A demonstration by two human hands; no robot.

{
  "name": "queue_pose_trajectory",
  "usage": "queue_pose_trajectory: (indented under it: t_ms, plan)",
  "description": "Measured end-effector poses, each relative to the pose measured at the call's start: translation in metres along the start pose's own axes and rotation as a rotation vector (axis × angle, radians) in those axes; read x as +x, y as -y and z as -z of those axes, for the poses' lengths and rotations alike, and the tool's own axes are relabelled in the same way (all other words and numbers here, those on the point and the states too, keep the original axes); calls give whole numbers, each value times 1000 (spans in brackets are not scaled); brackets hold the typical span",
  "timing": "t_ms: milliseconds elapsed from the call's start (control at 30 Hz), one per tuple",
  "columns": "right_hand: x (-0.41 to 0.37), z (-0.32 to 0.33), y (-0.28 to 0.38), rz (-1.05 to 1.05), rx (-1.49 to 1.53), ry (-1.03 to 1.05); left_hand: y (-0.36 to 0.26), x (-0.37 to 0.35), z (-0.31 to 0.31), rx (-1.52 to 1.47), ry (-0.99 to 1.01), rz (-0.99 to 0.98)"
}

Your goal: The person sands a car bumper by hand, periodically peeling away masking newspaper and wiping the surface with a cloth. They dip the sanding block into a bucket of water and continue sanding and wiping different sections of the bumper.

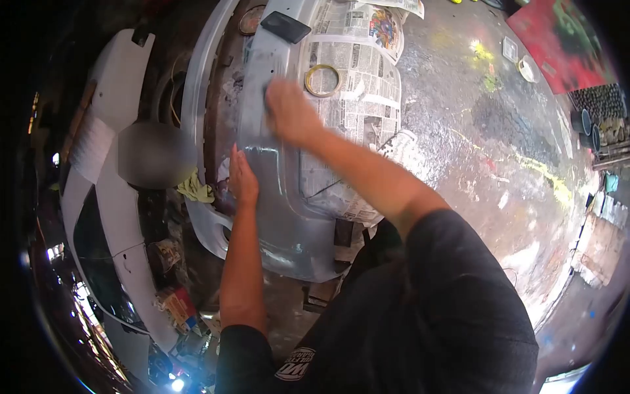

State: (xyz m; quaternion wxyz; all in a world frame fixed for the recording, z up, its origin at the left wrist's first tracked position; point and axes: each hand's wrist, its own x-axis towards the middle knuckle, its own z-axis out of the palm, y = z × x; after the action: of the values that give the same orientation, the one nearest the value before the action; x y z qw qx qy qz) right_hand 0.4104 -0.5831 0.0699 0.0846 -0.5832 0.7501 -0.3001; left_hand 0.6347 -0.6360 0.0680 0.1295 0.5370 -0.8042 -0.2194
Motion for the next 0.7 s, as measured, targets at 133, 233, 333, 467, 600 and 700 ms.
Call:
queue_pose_trajectory:
  t_ms: [133, 233, 333, 467, 600, 700]
  plan:
    - [8, -14, -1, -123, -281, -199, -2, 1, -7, 65, -47, -26]
    - [-105, -30, 69, 23, -131, 65, -3, 1, -5, 80, -55, -35]
    - [-130, -18, 65, 204, -105, 181, 7, 5, -7, -36, -59, -59]
    - [-22, -4, 17, 108, -257, 62, 10, -1, -8, -78, -66, -32]
    - [65, -3, -8, 76, -404, -27, 3, -3, -2, -80, -61, -1]
    - [0, -38, 42, 229, -530, 43, 5, 3, -2, -149, -79, -23]
